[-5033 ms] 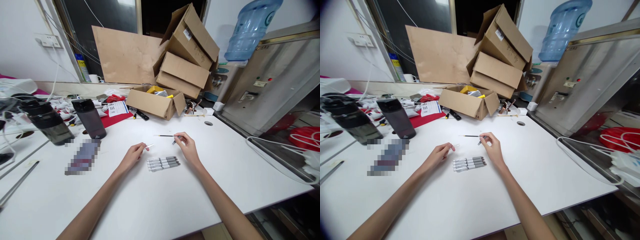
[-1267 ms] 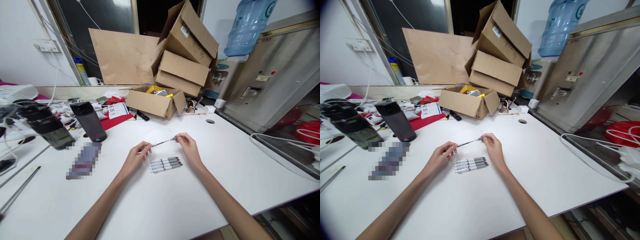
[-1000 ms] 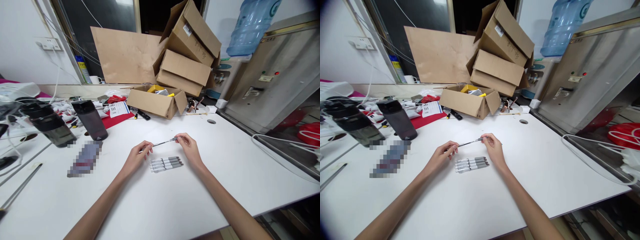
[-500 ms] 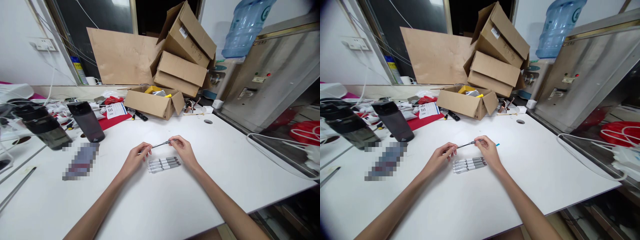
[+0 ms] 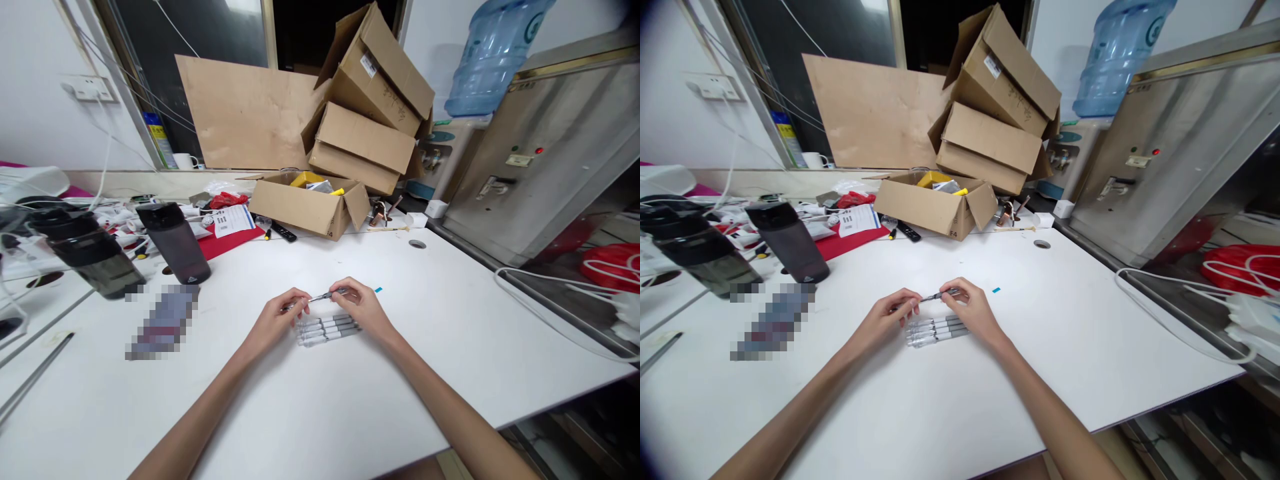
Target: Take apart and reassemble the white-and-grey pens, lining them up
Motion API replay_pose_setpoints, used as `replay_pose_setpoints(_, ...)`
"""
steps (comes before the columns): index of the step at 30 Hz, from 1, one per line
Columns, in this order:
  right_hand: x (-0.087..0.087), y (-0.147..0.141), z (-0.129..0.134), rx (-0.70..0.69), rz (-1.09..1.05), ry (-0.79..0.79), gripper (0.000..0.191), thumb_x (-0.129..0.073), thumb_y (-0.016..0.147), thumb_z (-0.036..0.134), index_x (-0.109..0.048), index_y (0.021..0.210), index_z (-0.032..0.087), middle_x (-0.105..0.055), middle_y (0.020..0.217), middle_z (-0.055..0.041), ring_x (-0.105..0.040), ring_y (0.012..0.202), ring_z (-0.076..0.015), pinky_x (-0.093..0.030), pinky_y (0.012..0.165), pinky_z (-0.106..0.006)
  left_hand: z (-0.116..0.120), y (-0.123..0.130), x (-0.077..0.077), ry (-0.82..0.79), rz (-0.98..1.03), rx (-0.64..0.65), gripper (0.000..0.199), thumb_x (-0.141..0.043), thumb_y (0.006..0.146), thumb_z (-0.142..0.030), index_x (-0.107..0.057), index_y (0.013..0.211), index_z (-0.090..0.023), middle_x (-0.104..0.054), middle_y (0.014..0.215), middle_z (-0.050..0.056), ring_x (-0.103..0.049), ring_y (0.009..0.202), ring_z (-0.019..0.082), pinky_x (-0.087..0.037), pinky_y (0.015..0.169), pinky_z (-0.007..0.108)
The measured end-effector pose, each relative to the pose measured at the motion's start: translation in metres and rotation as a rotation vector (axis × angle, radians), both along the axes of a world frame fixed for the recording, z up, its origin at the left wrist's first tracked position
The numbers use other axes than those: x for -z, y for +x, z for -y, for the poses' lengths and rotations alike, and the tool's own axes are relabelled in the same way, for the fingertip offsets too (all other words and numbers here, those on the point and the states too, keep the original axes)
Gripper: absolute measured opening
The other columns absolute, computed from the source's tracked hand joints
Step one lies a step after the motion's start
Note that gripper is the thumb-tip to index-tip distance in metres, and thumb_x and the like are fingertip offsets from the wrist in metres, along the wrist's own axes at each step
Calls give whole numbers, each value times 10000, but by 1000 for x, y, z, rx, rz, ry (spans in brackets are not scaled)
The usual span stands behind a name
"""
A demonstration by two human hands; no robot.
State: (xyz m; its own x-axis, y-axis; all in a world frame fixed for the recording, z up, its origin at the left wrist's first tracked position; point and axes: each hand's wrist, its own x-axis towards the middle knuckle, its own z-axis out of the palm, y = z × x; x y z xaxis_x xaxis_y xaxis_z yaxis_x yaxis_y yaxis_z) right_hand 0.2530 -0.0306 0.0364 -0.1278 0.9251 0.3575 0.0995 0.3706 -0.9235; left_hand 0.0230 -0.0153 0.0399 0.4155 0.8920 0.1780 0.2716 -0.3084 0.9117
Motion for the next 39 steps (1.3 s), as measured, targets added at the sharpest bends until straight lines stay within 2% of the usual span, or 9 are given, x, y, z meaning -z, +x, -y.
replay_pose_setpoints(3, 2, 0, 1, -16, -19, -79, 239, -650, 914, 434, -669, 994, 210, -669, 805, -5, -633, 717, -154, -508, 721, -290, 1, 1, -2, 12, -3, 5, 333, -561, 952, -503, -713, 1005, -211, -706, 902, 36, -587, 723, 175, -451, 674, 278)
replay_pose_setpoints(6, 3, 0, 1, -8, 1, -128, 283, -594, 943, 485, -645, 981, 209, -598, 613, 36, -536, 567, -136, -433, 593, -264, 1, 1, -4, 11, -16, 16, 338, -575, 945, -501, -727, 1009, -207, -720, 907, 44, -590, 725, 182, -441, 669, 280)
replay_pose_setpoints(11, 1, 0, 1, -6, 16, -74, 268, -648, 901, 446, -647, 1050, 223, -637, 768, 15, -572, 691, -144, -442, 667, -265, -1, -1, -4, -13, 0, -7, 358, -582, 941, -521, -730, 978, -198, -743, 913, 54, -571, 706, 181, -442, 676, 288)
replay_pose_setpoints(17, 0, 1, 2, -21, 31, -160, 311, -523, 966, 495, -641, 1059, 223, -499, 576, 57, -460, 544, -134, -315, 534, -248, 0, 1, -4, -16, -27, 19, 365, -582, 939, -529, -741, 908, -202, -761, 947, 64, -588, 731, 193, -442, 700, 302)
replay_pose_setpoints(22, -4, 2, 2, 7, 73, -16, 241, -627, 908, 411, -652, 1063, 228, -593, 782, 14, -565, 760, -162, -420, 714, -272, -1, 0, -3, -15, 4, -1, 359, -580, 934, -524, -741, 938, -202, -765, 906, 66, -598, 737, 204, -451, 703, 304)
replay_pose_setpoints(26, -4, 1, 4, -29, 90, -109, 295, -517, 968, 471, -634, 1077, 222, -461, 595, 61, -421, 558, -138, -326, 567, -257, -2, -2, -2, 0, -1, 8, 338, -587, 935, -502, -751, 964, -208, -771, 935, 67, -604, 750, 203, -442, 683, 296)
replay_pose_setpoints(32, -7, 1, 5, 5, 139, 1, 222, -566, 936, 378, -660, 1076, 233, -552, 786, 19, -506, 734, -154, -388, 695, -263, -3, -2, 0, -22, 5, -3, 335, -595, 936, -503, -741, 1015, -213, -774, 941, 66, -633, 778, 210, -473, 720, 314)
replay_pose_setpoints(36, -7, 1, 6, -21, 88, -101, 268, -520, 965, 447, -640, 1063, 229, -381, 609, 70, -353, 545, -126, -288, 555, -248, -1, 0, 1, -4, 13, 2, 318, -626, 908, -491, -753, 1017, -221, -764, 1078, 88, -673, 942, 254, -498, 761, 328)
replay_pose_setpoints(39, -7, 1, 8, -10, 94, -147, 323, -476, 984, 495, -641, 1045, 224, -374, 559, 75, -335, 501, -125, -243, 517, -251, 1, 2, 0, -7, 12, 6, 306, -633, 903, -486, -756, 1011, -227, -756, 1109, 83, -674, 968, 254, -500, 759, 320)
